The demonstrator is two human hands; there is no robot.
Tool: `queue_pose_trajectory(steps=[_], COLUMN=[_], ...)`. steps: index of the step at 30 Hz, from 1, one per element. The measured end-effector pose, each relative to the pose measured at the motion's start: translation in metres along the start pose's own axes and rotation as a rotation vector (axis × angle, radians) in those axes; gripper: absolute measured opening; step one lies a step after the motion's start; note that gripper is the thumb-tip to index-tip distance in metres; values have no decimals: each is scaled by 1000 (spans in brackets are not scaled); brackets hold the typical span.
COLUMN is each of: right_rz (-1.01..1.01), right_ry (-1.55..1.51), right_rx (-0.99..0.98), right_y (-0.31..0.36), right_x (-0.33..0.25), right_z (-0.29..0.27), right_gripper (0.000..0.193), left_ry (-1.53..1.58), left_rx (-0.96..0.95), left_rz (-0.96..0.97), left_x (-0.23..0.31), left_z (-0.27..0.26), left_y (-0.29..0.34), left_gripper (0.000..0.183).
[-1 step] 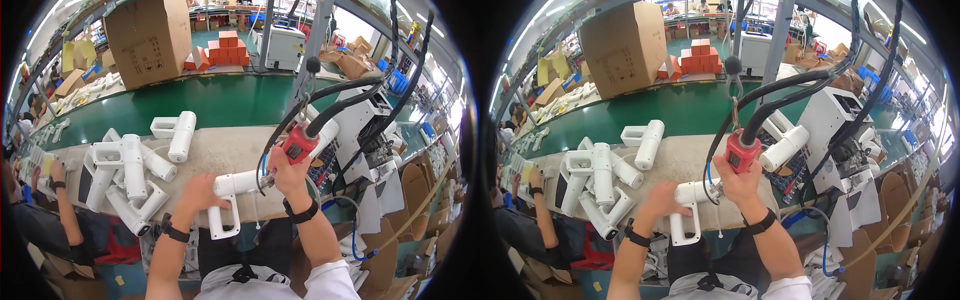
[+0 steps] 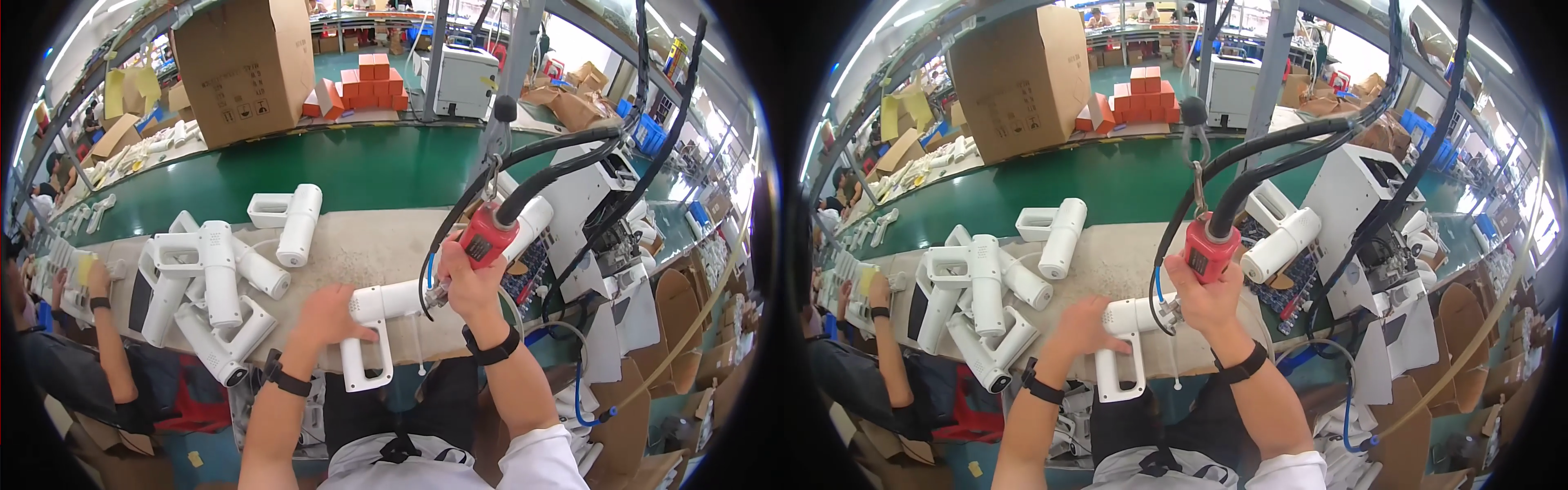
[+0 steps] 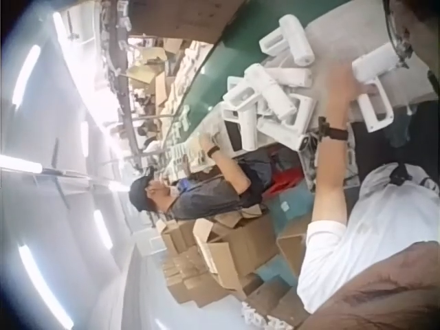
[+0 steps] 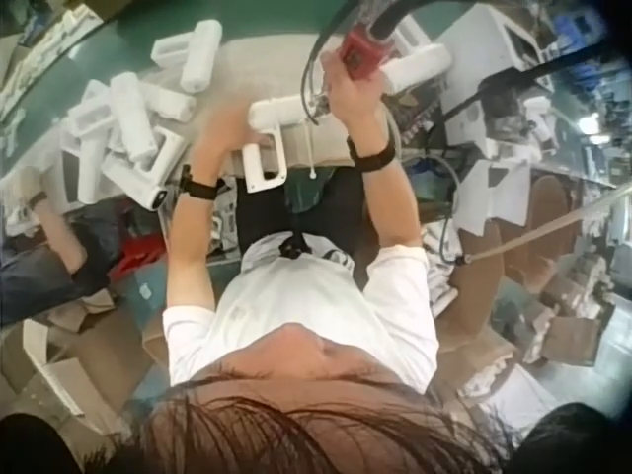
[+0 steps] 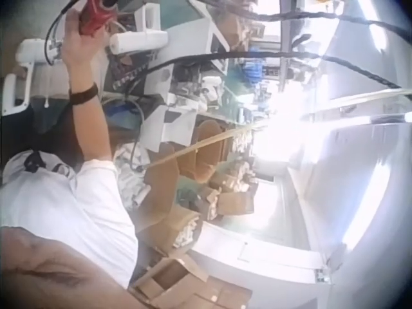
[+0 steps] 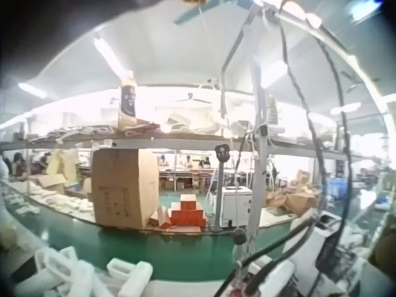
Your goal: Assembling white plastic hair dryer housings using a pneumatic screwdriver on a factory production line.
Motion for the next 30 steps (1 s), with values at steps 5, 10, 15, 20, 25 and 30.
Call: queue_pose_trajectory(steps=[5, 10, 15, 20, 25, 30], right_rz=[-82, -90, -51, 10, 92, 53], right_ry=[-131, -141, -92, -132, -148, -5], right_rx=[120, 50, 19, 28, 23, -86], right_y=[-23, -35, -34, -34, -23, -20], right_x=[-51, -67, -29, -8, 23, 26], right_z=[13, 58, 82, 95, 99, 107], right_gripper=[32, 25, 23, 21, 22, 21], left_ry=[25, -1, 38, 57, 141, 80], left_rx=[-49, -53, -57, -61, -10, -73], left_rz=[-66, -32, -42, -36, -25, -52], left_x=[0, 3, 4, -7, -6, -1], left_z=[0, 2, 0, 9, 8, 3], left_y=[0, -5, -7, -10, -10, -11], left_gripper=[88, 78, 83, 91, 75, 78])
Point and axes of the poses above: each hand's wrist, its own y-axis away from the middle knuckle, its own z-axis out of the palm, x = y × z, the point moved 5 cm from there along -y, towards the middle knuckle, and after that the axes turned 10 degrees about -z, right-handed, at the moved point
